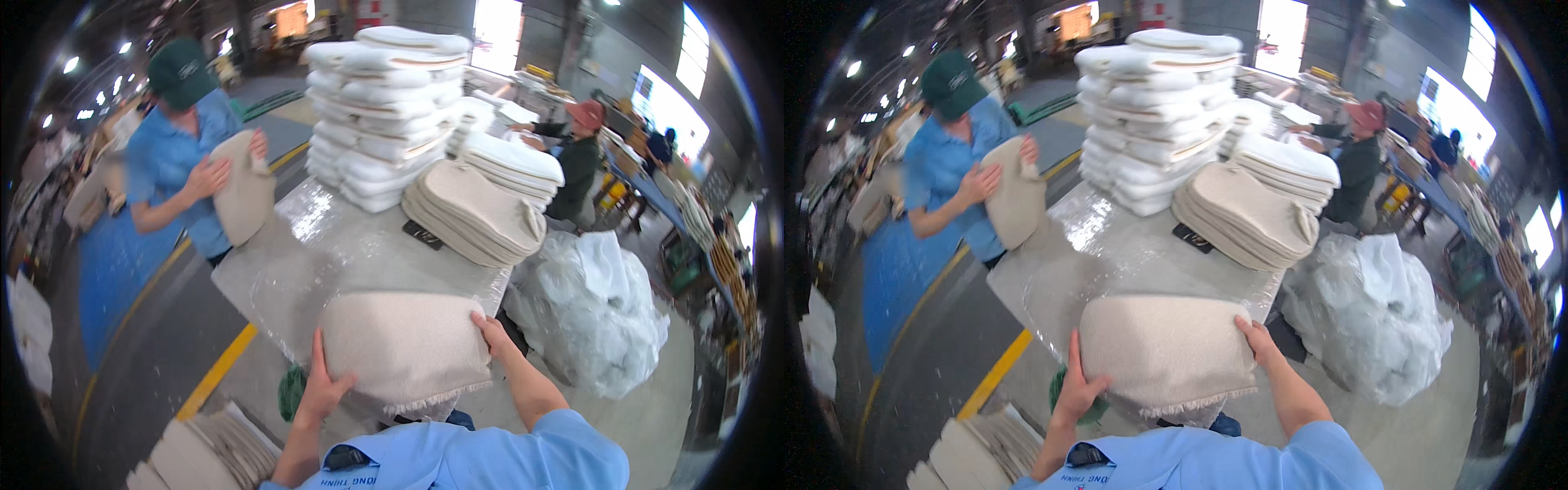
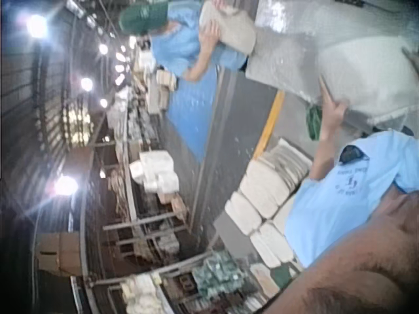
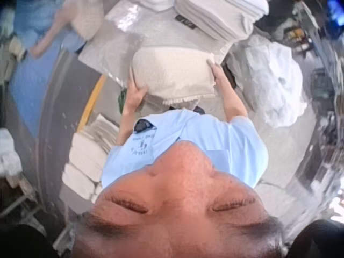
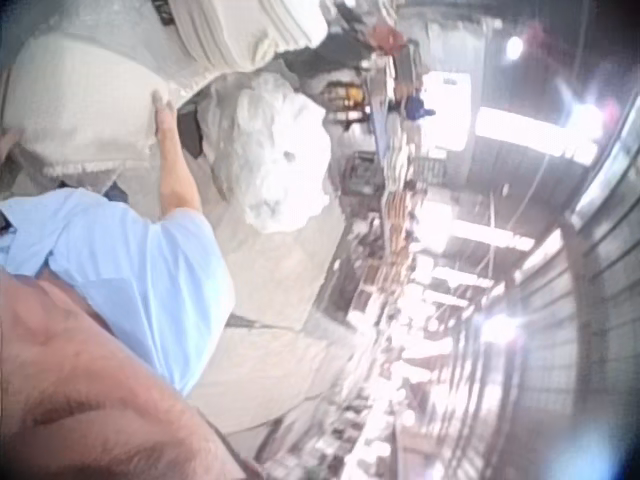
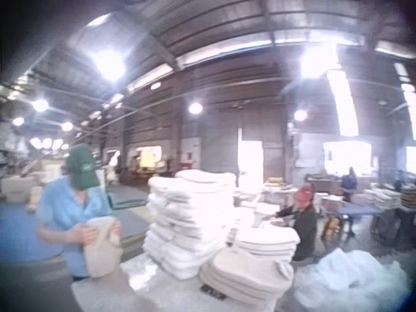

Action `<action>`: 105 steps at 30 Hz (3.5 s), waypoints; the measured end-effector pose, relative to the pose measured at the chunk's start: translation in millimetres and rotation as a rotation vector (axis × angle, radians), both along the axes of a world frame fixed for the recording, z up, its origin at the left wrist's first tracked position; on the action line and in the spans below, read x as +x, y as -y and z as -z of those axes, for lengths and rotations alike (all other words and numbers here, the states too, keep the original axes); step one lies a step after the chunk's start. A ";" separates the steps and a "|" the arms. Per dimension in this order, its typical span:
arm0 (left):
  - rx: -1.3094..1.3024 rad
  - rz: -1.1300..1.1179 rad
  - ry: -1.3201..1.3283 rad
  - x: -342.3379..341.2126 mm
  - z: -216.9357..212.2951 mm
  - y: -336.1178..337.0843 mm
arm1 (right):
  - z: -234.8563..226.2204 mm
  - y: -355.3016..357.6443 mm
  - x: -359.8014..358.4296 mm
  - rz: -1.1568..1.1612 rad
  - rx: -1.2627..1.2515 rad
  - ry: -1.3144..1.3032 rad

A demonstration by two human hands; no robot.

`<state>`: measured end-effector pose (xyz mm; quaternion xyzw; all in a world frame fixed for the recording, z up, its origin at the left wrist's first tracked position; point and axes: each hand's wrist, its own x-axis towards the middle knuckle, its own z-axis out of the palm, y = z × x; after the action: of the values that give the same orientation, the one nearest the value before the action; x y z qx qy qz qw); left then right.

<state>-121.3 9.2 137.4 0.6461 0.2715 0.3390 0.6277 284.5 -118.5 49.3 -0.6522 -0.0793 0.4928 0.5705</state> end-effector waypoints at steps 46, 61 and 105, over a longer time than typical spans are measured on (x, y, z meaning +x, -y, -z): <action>-0.498 -0.215 -0.187 -23.2 60.0 -5.1 | -28.4 21.1 20.4 -0.099 0.269 -0.031; -0.539 -0.197 -0.190 -21.6 47.6 -8.7 | -13.8 18.9 19.9 -0.041 0.334 -0.071; -0.385 0.537 -0.212 89.1 62.5 66.7 | -13.8 -143.5 119.3 0.036 0.214 0.408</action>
<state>-32.2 -57.6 74.9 0.5958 0.2144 0.0355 0.7731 403.8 25.0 63.1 -0.6755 -0.2329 0.3293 0.6172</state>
